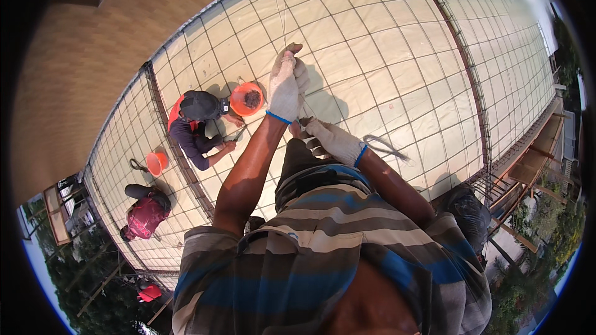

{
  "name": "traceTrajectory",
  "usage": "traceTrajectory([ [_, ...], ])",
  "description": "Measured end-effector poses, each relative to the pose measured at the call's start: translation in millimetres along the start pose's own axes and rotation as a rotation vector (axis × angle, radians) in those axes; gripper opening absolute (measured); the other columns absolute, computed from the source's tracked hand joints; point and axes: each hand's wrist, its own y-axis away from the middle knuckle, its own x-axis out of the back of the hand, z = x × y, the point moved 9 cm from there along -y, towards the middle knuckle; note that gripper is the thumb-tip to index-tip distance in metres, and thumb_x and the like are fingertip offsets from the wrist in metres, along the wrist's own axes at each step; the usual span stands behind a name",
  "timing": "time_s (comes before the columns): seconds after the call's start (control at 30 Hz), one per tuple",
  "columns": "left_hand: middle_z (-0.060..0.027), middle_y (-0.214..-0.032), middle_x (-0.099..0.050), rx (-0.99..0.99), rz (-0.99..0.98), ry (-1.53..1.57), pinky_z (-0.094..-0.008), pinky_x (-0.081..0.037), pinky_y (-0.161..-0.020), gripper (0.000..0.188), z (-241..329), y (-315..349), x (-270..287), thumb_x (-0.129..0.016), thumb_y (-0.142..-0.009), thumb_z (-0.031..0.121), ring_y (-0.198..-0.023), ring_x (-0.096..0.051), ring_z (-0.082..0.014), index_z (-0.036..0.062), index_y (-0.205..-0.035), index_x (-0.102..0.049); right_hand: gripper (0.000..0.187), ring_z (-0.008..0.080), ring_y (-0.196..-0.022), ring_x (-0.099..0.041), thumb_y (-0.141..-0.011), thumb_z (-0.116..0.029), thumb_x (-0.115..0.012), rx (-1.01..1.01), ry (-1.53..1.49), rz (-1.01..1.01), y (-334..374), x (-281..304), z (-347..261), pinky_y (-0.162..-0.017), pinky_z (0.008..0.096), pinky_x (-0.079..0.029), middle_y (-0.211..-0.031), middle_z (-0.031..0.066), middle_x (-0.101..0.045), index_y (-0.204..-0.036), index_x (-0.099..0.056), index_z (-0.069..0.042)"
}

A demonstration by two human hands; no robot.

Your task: The person repeatedly ties a rope to a metal grid on a tiled floor using both hands. The person picks up rope segments, loops them around grid intersections, and secures them by hand. Another person is visible nearby working on a similar task.

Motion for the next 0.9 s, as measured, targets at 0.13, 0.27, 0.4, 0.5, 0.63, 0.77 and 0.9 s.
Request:
traceTrajectory([
  [0.13,0.0069,-0.073,-0.032,-0.019,-0.052,0.070,-0.0250,-0.023,-0.047,0.030,0,-3,-7,-0.049,-0.119,0.034,-0.055,-0.025,-0.0055,0.0109,-0.137,-0.056,0.066,0.0123,-0.095,-0.067,-0.108,-0.053,-0.062,0.192,-0.160,0.131,-20,30,17,-0.080,0.0279,-0.055,-0.118,0.0056,-0.073,-0.150,-0.055,-0.002],
  [0.27,0.0067,-0.072,-0.034,0.008,0.117,0.096,-0.0254,-0.023,-0.046,0.029,11,-9,6,-0.047,-0.119,0.031,-0.054,-0.026,-0.0064,0.0107,-0.137,-0.056,0.045,0.0096,-0.086,-0.064,-0.109,-0.034,-0.062,0.310,0.174,0.240,-3,38,3,-0.076,0.0257,-0.053,-0.105,0.0045,-0.072,-0.137,-0.068,0.000],
  [0.4,0.0066,-0.072,-0.037,0.030,0.178,0.069,-0.0261,-0.024,-0.046,0.027,10,-12,22,-0.044,-0.119,0.029,-0.053,-0.027,-0.0065,0.0106,-0.136,-0.055,0.035,0.0095,-0.084,-0.066,-0.107,-0.024,-0.063,0.451,-0.015,0.343,1,69,18,-0.078,0.0262,-0.054,-0.093,0.0035,-0.071,-0.121,-0.076,0.005],
  [0.5,0.0067,-0.072,-0.038,0.067,0.221,0.124,-0.0261,-0.024,-0.047,0.026,-1,-8,42,-0.044,-0.119,0.028,-0.053,-0.028,-0.0065,0.0106,-0.135,-0.056,0.030,0.0097,-0.085,-0.067,-0.104,-0.020,-0.067,0.523,0.064,0.546,23,73,2,-0.078,0.0254,-0.054,-0.091,0.0044,-0.073,-0.117,-0.078,0.004],
  [0.63,0.0065,-0.074,-0.038,0.067,0.248,0.189,-0.0256,-0.025,-0.049,0.025,-8,-2,59,-0.045,-0.119,0.029,-0.056,-0.028,-0.0068,0.0105,-0.133,-0.056,0.031,0.0115,-0.087,-0.069,-0.100,-0.019,-0.071,0.514,0.094,0.684,27,80,-13,-0.076,0.0277,-0.056,-0.094,0.0061,-0.076,-0.122,-0.079,0.000],
  [0.77,0.0060,-0.076,-0.037,0.139,0.115,0.249,-0.0249,-0.025,-0.051,0.025,-13,0,75,-0.048,-0.117,0.029,-0.060,-0.029,-0.0067,0.0095,-0.131,-0.056,0.027,0.0163,-0.092,-0.074,-0.098,-0.013,-0.071,0.667,0.281,0.687,30,85,-47,-0.086,0.0298,-0.058,-0.103,0.0112,-0.080,-0.119,-0.080,0.001],
  [0.9,0.0061,-0.076,-0.038,0.277,0.114,-0.046,-0.0255,-0.028,-0.053,0.023,-1,3,89,-0.049,-0.115,0.025,-0.062,-0.033,-0.0060,0.0065,-0.122,-0.061,0.021,0.0219,-0.096,-0.077,-0.097,-0.006,-0.071,0.690,0.652,0.501,31,72,-76,-0.087,0.0316,-0.060,-0.108,0.0150,-0.080,-0.115,-0.079,0.003],
])
